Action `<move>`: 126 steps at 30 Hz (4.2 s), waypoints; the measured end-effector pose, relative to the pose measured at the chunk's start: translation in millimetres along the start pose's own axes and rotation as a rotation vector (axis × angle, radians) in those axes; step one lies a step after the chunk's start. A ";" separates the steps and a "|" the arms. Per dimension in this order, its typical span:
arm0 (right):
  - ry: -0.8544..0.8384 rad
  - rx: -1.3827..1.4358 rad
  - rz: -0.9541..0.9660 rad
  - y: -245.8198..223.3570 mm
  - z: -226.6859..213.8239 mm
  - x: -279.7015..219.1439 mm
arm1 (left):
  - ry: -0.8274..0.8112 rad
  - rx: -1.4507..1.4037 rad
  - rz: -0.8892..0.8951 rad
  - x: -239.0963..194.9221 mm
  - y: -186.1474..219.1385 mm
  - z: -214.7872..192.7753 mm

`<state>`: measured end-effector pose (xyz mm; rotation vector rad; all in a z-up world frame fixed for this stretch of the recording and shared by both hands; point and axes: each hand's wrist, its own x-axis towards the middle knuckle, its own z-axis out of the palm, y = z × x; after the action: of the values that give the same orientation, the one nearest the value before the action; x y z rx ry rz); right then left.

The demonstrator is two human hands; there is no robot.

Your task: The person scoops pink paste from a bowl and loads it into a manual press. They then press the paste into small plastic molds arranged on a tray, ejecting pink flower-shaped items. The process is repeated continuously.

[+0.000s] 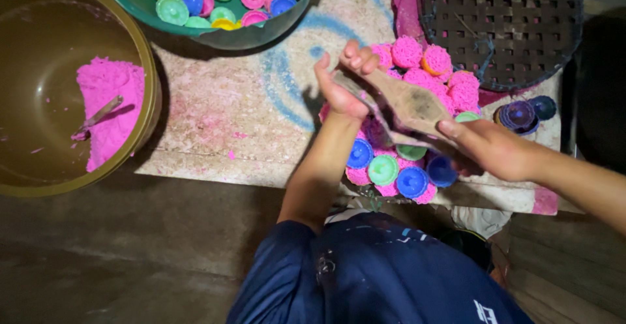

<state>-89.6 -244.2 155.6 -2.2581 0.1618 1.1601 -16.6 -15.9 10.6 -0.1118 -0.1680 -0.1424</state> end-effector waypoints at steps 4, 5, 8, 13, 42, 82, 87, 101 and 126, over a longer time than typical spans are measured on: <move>0.111 -0.083 -0.158 -2.6 -0.9 0.5 | -0.043 0.034 0.026 11.8 -0.8 3.7; 0.134 -0.066 -0.180 -4.4 1.7 1.9 | -0.077 0.032 0.010 15.4 3.8 4.6; 0.134 -0.040 -0.199 -7.6 9.9 6.5 | -0.151 0.045 -0.016 21.5 17.7 7.1; 0.071 0.022 -0.076 -1.4 5.2 3.2 | 0.006 0.080 0.003 14.2 8.5 8.0; 0.205 0.153 -0.493 73.1 -12.6 51.5 | -0.033 1.657 -0.336 -38.0 17.1 -66.3; 0.235 -0.297 -0.471 -21.4 54.3 18.3 | 0.168 0.207 0.271 -52.6 53.7 33.3; 0.176 -0.293 -0.310 -8.0 50.9 20.4 | 0.263 0.176 0.279 -59.8 42.6 31.9; 0.251 -0.218 -0.459 -7.1 57.3 25.1 | 0.352 0.267 0.301 -46.4 44.3 41.4; 0.562 -0.067 -0.762 51.3 14.8 63.4 | -0.050 2.385 -0.040 -157.6 51.3 42.8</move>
<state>-79.6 -268.3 76.9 -2.3113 -0.4900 0.1334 -169.5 60.6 19.9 2.2643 -0.2942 0.0934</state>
